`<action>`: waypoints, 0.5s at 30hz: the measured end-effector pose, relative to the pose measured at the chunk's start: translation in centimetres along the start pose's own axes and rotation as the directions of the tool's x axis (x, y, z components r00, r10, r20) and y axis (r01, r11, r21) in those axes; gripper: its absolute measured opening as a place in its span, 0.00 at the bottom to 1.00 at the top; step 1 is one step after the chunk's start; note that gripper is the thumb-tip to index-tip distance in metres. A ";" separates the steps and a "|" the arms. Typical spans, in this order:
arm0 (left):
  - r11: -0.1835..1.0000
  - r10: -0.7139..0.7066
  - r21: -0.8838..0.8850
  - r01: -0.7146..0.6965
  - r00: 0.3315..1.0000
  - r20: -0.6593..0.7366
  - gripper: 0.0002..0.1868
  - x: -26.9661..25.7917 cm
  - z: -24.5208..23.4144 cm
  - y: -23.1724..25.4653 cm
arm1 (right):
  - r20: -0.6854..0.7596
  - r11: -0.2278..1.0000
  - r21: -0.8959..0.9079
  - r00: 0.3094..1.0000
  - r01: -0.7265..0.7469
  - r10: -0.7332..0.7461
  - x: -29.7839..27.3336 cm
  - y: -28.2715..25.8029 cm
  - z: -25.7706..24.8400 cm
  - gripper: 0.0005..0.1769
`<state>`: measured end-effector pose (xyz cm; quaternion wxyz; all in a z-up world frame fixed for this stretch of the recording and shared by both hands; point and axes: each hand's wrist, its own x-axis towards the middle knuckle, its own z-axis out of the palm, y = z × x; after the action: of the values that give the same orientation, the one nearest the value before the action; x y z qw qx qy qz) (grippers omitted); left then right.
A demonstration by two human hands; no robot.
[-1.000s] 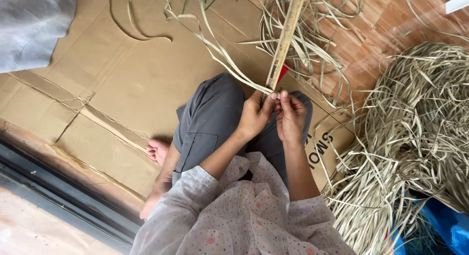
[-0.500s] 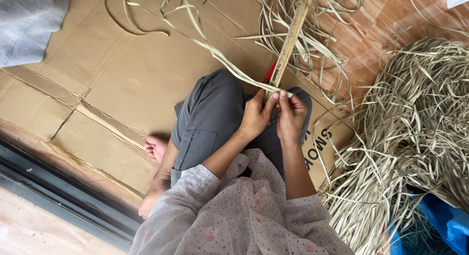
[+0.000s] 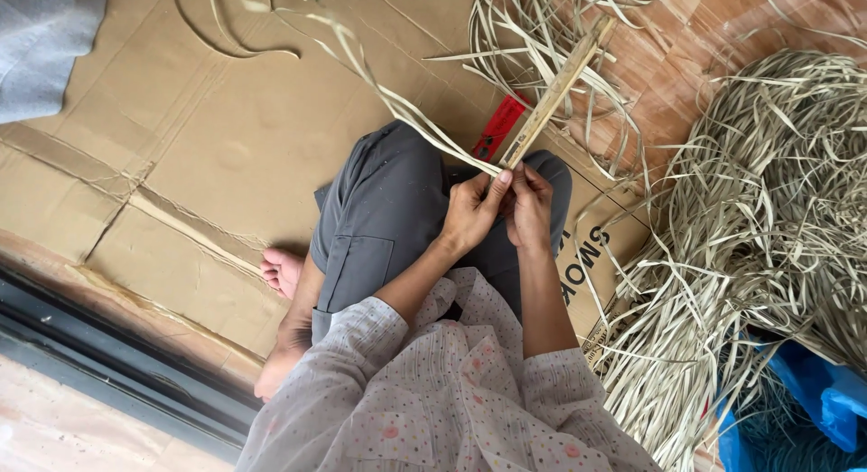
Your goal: Weaving long natural fiber strips around a wooden guide while sitting on the floor.
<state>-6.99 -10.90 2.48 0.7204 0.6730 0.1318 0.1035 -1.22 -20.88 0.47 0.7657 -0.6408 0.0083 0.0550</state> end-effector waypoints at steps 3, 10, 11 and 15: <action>1.000 0.014 -0.002 -0.014 1.000 0.019 0.27 0.1 -0.5 -0.7 | -0.022 0.992 0.047 0.993 -0.117 0.118 0.2 0.5 -0.1 0.16; 0.997 0.079 -0.014 -0.078 0.996 0.034 0.28 0.8 -2.3 0.3 | -0.047 0.988 -0.022 0.988 -0.150 0.149 0.8 -0.3 1.9 0.17; 0.996 0.086 -0.031 -0.085 0.995 0.043 0.28 0.9 -2.4 0.3 | -0.036 0.991 -0.050 0.992 -0.121 0.119 0.9 -0.9 2.3 0.18; 0.995 0.084 -0.062 -0.081 0.995 0.046 0.28 0.3 -2.4 2.6 | -0.048 0.994 -0.073 0.996 -0.080 0.077 1.9 -0.6 2.0 0.16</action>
<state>-7.39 -8.39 4.96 0.7385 0.6581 0.0833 0.1208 0.61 -18.86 1.28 0.7381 -0.6692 0.0487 0.0709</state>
